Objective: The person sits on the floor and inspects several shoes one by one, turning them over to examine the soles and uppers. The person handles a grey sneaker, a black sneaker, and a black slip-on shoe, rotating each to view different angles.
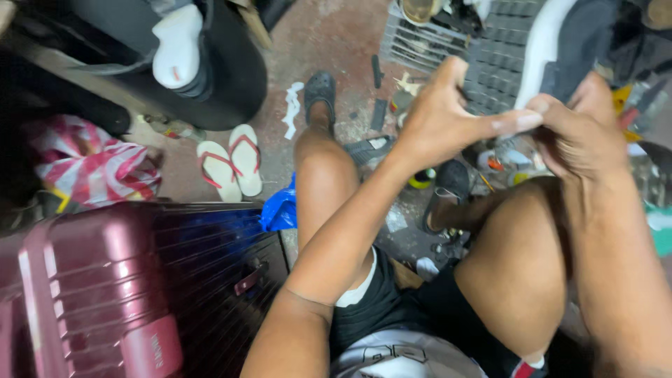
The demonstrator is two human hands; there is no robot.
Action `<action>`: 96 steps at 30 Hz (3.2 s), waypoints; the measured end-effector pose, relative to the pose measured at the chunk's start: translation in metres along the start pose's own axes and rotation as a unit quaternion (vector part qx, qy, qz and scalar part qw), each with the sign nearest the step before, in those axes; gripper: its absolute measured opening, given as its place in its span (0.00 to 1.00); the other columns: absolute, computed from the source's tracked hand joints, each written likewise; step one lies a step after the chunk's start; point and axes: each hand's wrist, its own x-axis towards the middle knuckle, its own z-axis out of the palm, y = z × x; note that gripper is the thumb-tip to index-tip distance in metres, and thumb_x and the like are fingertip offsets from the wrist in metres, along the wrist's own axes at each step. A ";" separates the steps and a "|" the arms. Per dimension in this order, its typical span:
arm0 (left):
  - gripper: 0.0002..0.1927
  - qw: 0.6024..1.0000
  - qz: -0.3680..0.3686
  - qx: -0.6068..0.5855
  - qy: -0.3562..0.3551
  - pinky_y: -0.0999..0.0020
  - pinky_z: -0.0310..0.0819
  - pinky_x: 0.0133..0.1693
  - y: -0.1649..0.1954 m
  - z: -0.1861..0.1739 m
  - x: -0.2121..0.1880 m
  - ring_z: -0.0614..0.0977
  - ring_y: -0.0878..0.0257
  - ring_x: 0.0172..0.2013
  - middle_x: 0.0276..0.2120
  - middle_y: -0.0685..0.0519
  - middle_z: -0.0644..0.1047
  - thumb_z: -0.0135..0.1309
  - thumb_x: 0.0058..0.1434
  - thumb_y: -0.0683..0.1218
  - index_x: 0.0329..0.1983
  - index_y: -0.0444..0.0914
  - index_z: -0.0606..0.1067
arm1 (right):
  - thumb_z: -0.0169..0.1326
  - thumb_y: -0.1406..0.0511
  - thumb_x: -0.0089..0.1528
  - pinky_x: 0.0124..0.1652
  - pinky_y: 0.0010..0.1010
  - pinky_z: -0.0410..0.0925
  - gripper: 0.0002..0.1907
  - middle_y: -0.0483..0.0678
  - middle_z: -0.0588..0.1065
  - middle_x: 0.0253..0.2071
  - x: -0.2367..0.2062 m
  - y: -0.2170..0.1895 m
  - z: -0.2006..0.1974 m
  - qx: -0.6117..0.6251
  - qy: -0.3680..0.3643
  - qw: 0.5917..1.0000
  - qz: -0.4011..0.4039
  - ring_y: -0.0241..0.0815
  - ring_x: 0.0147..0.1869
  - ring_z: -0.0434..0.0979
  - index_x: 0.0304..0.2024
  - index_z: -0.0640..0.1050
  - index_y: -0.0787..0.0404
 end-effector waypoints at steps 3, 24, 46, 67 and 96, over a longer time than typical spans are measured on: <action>0.37 0.993 -0.038 -0.109 -0.005 0.71 0.82 0.42 -0.029 0.000 -0.002 0.84 0.67 0.39 0.39 0.51 0.81 0.72 0.44 0.62 0.46 0.34 0.71 | 0.61 0.67 0.60 0.51 0.28 0.76 0.27 0.48 0.78 0.50 0.012 0.012 0.017 -0.004 0.034 0.999 0.028 0.35 0.49 0.82 0.60 0.70 0.69; 0.11 0.939 -0.210 -0.269 -0.049 0.80 0.74 0.33 -0.094 -0.005 0.023 0.78 0.74 0.31 0.31 0.60 0.79 0.61 0.64 0.47 0.44 0.37 0.77 | 0.50 0.46 0.70 0.40 0.35 0.75 0.28 0.48 0.80 0.49 0.016 0.051 0.000 0.168 0.074 0.972 0.145 0.41 0.45 0.82 0.61 0.73 0.59; 0.14 0.944 -0.198 -0.246 -0.100 0.80 0.74 0.31 -0.079 -0.001 0.018 0.79 0.74 0.29 0.27 0.56 0.79 0.66 0.60 0.45 0.30 0.41 0.69 | 0.61 0.55 0.67 0.54 0.36 0.73 0.32 0.51 0.76 0.55 0.006 0.055 -0.003 0.099 0.056 0.993 0.018 0.41 0.54 0.78 0.65 0.68 0.68; 0.14 0.939 -0.186 -0.268 -0.110 0.74 0.78 0.43 -0.090 -0.014 0.020 0.81 0.71 0.39 0.38 0.57 0.79 0.64 0.61 0.42 0.47 0.38 0.74 | 0.67 0.60 0.63 0.63 0.32 0.68 0.37 0.46 0.74 0.58 0.003 0.041 0.006 -0.069 0.077 0.994 -0.016 0.36 0.61 0.73 0.67 0.66 0.68; 0.16 0.928 -0.217 -0.242 -0.180 0.72 0.79 0.45 -0.071 0.029 0.026 0.83 0.68 0.44 0.45 0.55 0.80 0.55 0.64 0.48 0.54 0.41 0.72 | 0.71 0.67 0.54 0.62 0.28 0.68 0.42 0.46 0.74 0.59 0.000 -0.016 -0.017 -0.184 0.095 0.978 -0.019 0.34 0.61 0.73 0.67 0.66 0.66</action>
